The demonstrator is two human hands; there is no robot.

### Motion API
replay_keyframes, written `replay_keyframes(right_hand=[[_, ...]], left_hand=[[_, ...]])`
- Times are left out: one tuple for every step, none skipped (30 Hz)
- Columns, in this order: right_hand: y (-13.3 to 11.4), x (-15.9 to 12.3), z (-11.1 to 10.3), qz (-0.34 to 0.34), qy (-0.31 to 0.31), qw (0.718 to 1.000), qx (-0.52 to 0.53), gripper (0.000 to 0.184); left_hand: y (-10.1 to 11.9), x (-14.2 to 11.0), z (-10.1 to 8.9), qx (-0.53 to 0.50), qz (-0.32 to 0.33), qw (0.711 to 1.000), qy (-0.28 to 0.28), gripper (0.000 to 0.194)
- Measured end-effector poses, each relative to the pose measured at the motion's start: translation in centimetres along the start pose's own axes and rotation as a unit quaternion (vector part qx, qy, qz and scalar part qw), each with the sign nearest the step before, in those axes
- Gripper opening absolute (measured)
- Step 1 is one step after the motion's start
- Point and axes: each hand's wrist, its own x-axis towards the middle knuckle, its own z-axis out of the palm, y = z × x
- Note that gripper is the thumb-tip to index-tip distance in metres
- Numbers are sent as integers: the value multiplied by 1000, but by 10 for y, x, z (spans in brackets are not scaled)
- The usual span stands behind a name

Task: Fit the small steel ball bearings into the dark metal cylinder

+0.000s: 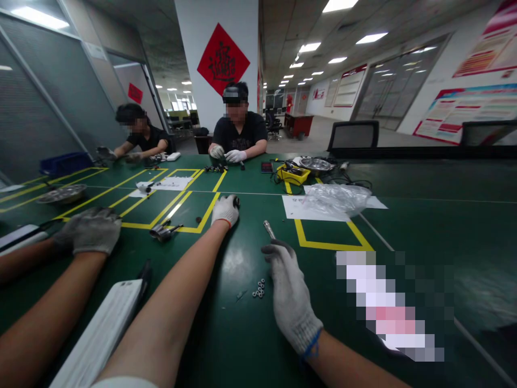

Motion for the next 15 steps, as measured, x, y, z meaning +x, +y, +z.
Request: replay_keyframes(right_hand=[[-2,0,0,-8,7,1000,-5,35],[-3,-1,1,-17,12,1000,-7,33],[-4,-2,1,-21,13,1000,-8,32],[-5,-3,2,-21,16,1000,-8,32],[-6,-3,2,-23,19,1000,-6,31],[-7,-4,3,-25,20,999,-5,31],[-7,-5,3,-26,22,999,-3,30],[-8,-5,3,-26,18,1000,-2,29],[-8,-5,3,-25,13,1000,-1,28],[-9,-6,3,-20,11,1000,-1,27],[-9,-6,3,-17,5,1000,-2,28],[-9,-5,3,-15,2,1000,-3,28],[-9,-5,3,-14,-1,1000,-3,28],[-9,-5,2,-15,-2,1000,-3,29],[-9,-5,2,-16,-1,1000,-3,29]], left_hand=[[-1,4,1,-1,3,1000,2,45],[-2,9,2,-2,5,1000,5,45],[-2,13,3,-3,8,1000,7,45],[-3,18,4,-3,9,1000,9,45],[-4,23,4,-3,10,1000,11,44],[-5,28,5,-3,11,1000,12,44],[-5,33,6,-2,11,1000,12,43],[-6,38,7,-1,11,1000,13,42],[-6,42,8,-1,11,1000,13,42],[-7,47,8,-1,10,1000,13,41],[-7,51,9,-1,9,1000,13,41],[-7,55,10,-1,7,1000,15,41],[-8,58,11,0,4,1000,19,42],[-8,61,12,1,-2,1000,25,44],[-8,63,13,3,-8,999,31,45]])
